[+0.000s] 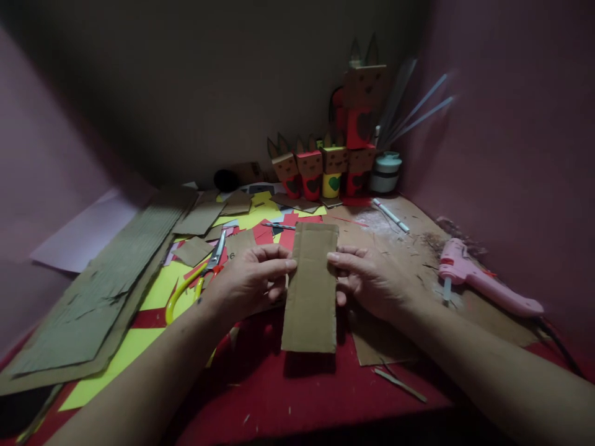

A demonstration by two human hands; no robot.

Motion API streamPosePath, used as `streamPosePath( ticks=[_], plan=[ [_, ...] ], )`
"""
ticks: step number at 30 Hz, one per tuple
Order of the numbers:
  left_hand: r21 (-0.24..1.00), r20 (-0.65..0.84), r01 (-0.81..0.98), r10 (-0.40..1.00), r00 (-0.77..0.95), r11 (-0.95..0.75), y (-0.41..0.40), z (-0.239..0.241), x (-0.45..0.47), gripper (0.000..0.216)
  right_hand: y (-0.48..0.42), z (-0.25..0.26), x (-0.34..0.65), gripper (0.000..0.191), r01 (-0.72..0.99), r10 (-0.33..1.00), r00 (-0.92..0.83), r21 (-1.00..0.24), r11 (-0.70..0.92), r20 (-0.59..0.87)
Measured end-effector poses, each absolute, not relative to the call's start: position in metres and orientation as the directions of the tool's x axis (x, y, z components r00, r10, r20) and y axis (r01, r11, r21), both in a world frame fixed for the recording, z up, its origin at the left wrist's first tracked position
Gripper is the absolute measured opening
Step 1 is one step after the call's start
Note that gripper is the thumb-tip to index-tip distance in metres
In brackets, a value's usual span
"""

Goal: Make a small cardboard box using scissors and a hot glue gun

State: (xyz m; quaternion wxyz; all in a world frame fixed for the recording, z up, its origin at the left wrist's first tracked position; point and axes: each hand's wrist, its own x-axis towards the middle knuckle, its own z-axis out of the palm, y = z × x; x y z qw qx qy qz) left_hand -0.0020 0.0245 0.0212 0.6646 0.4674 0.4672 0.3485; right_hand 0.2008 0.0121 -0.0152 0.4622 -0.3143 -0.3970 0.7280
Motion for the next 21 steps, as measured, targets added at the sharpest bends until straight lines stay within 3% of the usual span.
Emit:
streamPosePath(
  ticks=[9,21],
  plan=[
    [0.912,-0.308,-0.155,0.884,0.351,0.379,0.028,0.010,-0.002,0.022,0.011,-0.015,0.200,0.024,-0.397,0.941,-0.322,-0.887,-0.235,-0.106],
    [0.947,-0.239,-0.116,0.896,0.373,0.301,0.017,0.028,0.001,0.019,0.009,-0.010,0.202,0.030,-0.393,0.960,-0.250,-0.892,-0.223,-0.130]
  ],
)
